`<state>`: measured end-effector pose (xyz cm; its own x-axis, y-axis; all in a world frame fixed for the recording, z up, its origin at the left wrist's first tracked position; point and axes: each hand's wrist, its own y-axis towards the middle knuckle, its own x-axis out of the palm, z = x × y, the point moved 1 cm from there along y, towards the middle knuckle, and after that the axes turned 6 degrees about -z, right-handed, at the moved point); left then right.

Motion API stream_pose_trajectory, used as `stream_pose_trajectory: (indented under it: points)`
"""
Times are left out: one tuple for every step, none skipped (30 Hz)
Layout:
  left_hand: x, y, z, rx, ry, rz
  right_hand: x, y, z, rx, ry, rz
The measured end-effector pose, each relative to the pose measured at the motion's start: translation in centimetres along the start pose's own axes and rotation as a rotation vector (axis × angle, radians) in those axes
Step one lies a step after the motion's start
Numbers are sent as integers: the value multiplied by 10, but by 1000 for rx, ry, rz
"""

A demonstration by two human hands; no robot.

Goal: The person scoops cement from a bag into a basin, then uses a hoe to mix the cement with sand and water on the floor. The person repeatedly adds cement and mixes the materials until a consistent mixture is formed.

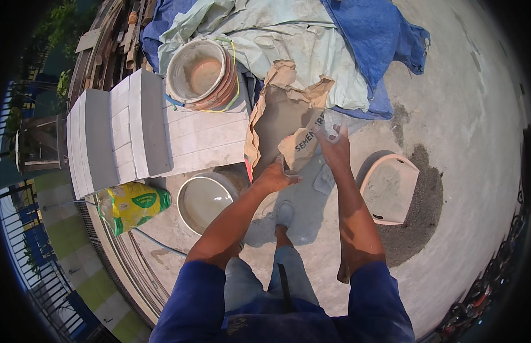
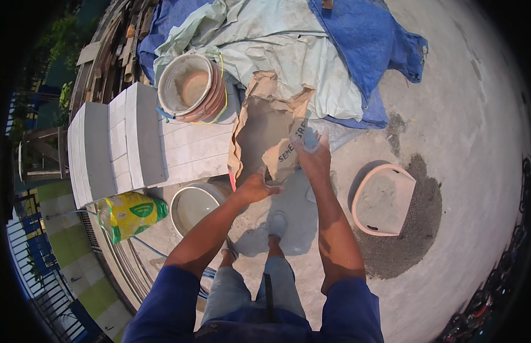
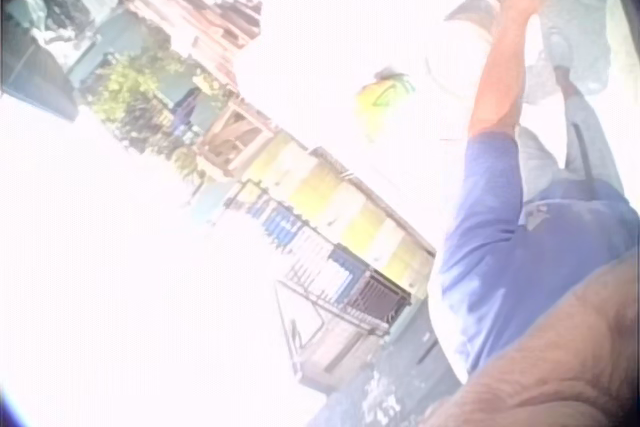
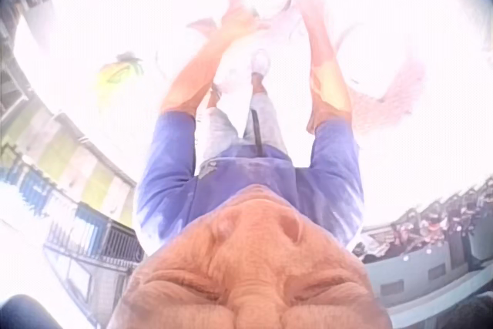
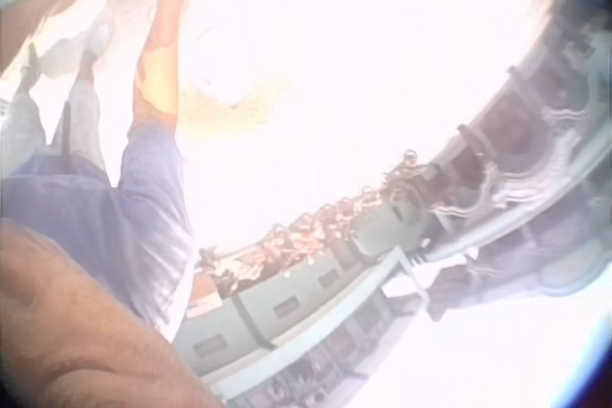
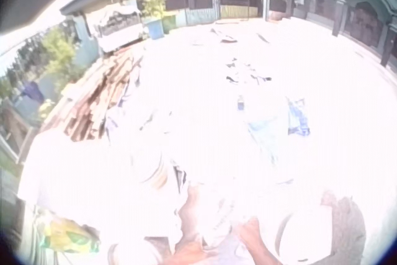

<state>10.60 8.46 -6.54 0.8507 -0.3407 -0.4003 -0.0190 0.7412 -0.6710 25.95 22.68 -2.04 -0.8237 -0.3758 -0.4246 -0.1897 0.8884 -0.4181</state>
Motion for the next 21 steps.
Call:
stream_pose_trajectory:
  points:
    - [8, 8, 14, 8, -199, 23, 13, 28, 3, 9, -173, 129]
    - [16, 17, 34, 25, -399, 36, 14, 50, 11, 21, -350, 270]
    - [17, 19, 38, 11, -599, 69, 13, 53, 1, 93, -371, 160]
    - [19, 26, 37, -19, -691, 68, 7, 55, -9, 163, -393, 50]
    - [19, 35, 29, -49, -783, 75, 6, 53, -18, 227, -414, -67]
    - [19, 39, 30, -74, -884, 73, 3, 53, -12, 154, -473, -34]
    - [19, 38, 29, -61, -870, 42, -2, 48, -2, 78, -532, -1]
    - [20, 33, 34, -49, -860, 9, -9, 42, 7, 4, -593, 32]
    - [18, 27, 34, -41, -844, -17, -13, 35, 13, -7, -547, -11]
    - [17, 20, 35, -54, -819, -26, -16, 27, 17, -18, -501, -55]
    - [17, 12, 38, -60, -790, -44, -22, 23, 16, -23, -454, -88]
    - [19, 4, 38, -72, -757, -62, -23, 23, 13, -34, -463, -101]
    - [22, -5, 41, 37, -629, -18, -25, 22, 10, -44, -470, -114]
    - [26, -15, 46, 146, -499, 23, -26, 21, 7, -53, -478, -125]
    - [31, -24, 47, 251, -368, 67, -25, 20, 7, -121, -441, -130]
    - [37, -31, 47, 347, -241, 129, -24, 17, 10, -188, -405, -133]
    - [44, -38, 45, 438, -113, 197, -22, 13, 11, -259, -367, -143]
    - [47, -45, 45, 528, 11, 262, -26, 6, 15, -171, 0, -263]
    - [49, -50, 44, 531, 54, 248, -34, -7, 23, -75, 366, -378]
    - [48, -54, 49, 540, 94, 236, -47, -22, 37, -53, 226, -252]
    - [46, -59, 55, 550, 135, 227, -63, -39, 59, -36, 87, -124]
